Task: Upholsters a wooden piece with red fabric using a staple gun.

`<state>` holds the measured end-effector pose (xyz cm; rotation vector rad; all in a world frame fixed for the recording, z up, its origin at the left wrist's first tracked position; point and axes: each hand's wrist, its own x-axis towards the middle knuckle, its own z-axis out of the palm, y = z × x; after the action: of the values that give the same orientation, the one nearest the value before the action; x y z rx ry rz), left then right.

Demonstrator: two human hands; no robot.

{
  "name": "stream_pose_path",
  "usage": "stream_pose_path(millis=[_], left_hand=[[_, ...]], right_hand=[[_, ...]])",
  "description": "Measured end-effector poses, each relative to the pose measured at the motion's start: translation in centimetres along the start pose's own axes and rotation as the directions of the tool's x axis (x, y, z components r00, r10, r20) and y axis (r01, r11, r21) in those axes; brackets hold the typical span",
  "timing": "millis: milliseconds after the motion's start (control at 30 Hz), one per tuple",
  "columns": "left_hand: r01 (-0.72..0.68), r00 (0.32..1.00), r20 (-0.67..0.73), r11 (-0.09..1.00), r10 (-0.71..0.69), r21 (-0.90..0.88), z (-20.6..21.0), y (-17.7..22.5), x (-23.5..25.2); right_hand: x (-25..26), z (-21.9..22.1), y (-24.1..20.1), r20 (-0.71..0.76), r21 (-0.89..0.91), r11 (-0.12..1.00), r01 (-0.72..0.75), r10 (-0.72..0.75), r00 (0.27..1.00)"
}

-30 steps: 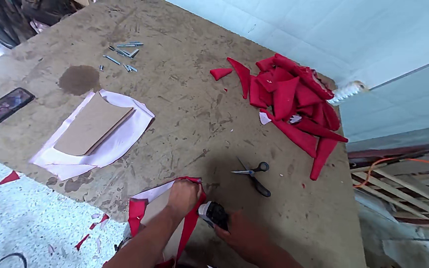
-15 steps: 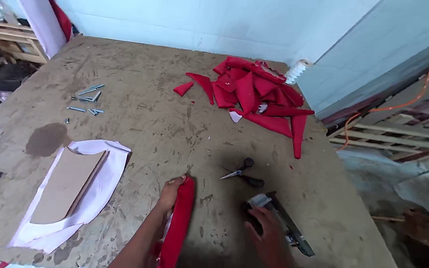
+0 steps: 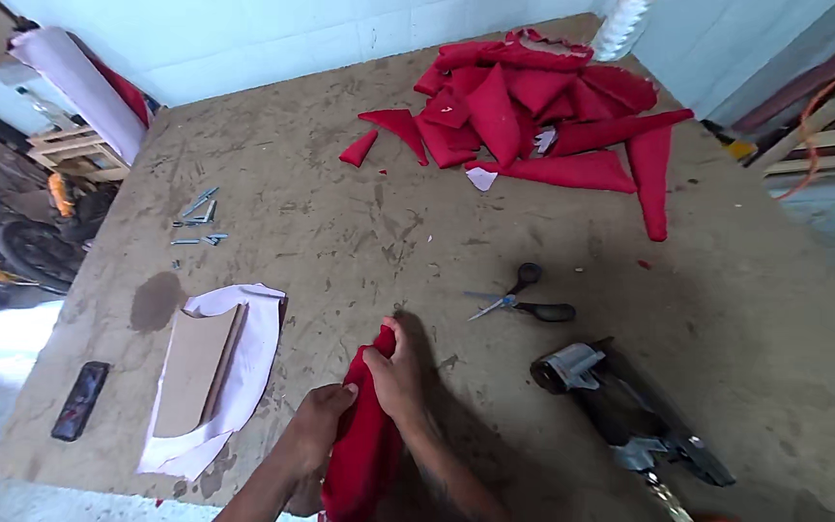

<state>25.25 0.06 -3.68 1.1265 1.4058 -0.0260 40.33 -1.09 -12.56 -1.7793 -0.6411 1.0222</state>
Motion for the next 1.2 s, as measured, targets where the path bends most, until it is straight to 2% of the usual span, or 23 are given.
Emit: stream_pose_path(millis=[100,167,200,267,300,400,500,600,733,867,933,1000,1100,1133,1200], left_hand=[[-0.003,0.980,-0.194,0.967,0.053,0.253,1.1,-0.3,-0.1],[-0.020,0.960,-0.259,0.946,0.109,0.324,2.4,-1.0,-0.1],[-0.086,0.950,-0.266,0.959,0.161,0.272,3.0,-1.6,0.1],[-0.269,0.932,-0.246,0.963,0.266,0.025,3.9,-2.7,0.8],[-0.308,0.930,-0.230,0.949,0.285,-0.072,4.0,-2.9,1.2],[-0.275,0.958,-0.158,0.929,0.241,-0.247,4.2,-3.4,1.7],[-0.281,0.959,-0.133,0.887,0.249,-0.367,4.7,-4.1,2.2],[-0.328,0.944,-0.170,0.849,0.282,-0.414,5.0,-4.4,2.2],[-0.385,0.922,-0.232,0.811,0.311,-0.441,5.8,-4.6,2.3],[-0.577,0.815,-0.268,0.765,0.514,-0.286,6.6,-5.6,3.2],[-0.527,0.846,-0.299,0.781,0.442,-0.337,7.6,-5.2,3.1],[-0.444,0.887,-0.319,0.810,0.335,-0.383,9.2,-3.4,2.2],[-0.510,0.831,-0.398,0.818,0.389,-0.266,12.4,-4.0,2.8],[-0.532,0.804,-0.419,0.826,0.422,-0.189,13.5,-4.3,3.2],[-0.543,0.768,-0.431,0.839,0.475,-0.043,15.0,-4.4,3.6]], right_hand=[[-0.1,0.3,0.1,-0.043,-0.011,1.000,0.025,-0.025,0.999],[-0.1,0.1,0.1,-0.048,-0.008,1.000,0.006,-0.007,0.999],[-0.2,-0.2,0.3,-0.050,0.007,1.000,-0.006,0.006,0.999],[-0.1,-0.6,0.7,-0.059,0.047,0.999,-0.014,0.016,0.998],[0.0,-0.6,0.9,-0.065,0.072,0.997,-0.015,0.019,0.998],[-0.3,-0.5,1.9,-0.084,0.113,0.994,-0.001,0.010,0.996],[-1.4,-0.1,2.5,-0.091,0.128,0.989,0.079,-0.068,0.994],[-4.0,0.5,2.8,-0.077,0.041,0.979,0.201,-0.197,0.977],[-7.1,0.7,2.3,-0.032,-0.070,0.957,0.282,-0.285,0.958],[-10.2,-0.4,0.9,0.024,-0.079,0.915,0.396,-0.395,0.918],[-11.0,-1.2,1.3,0.008,0.059,0.909,0.412,-0.414,0.910],[-10.6,-2.7,2.0,-0.052,0.349,0.879,0.325,-0.328,0.943],[-9.6,-4.9,4.5,-0.022,0.632,0.773,0.046,-0.042,0.999],[-9.4,-5.7,5.2,0.014,0.688,0.725,0.003,-0.018,1.000],[-9.2,-7.2,6.3,0.107,0.784,0.620,-0.041,-0.069,0.992]])
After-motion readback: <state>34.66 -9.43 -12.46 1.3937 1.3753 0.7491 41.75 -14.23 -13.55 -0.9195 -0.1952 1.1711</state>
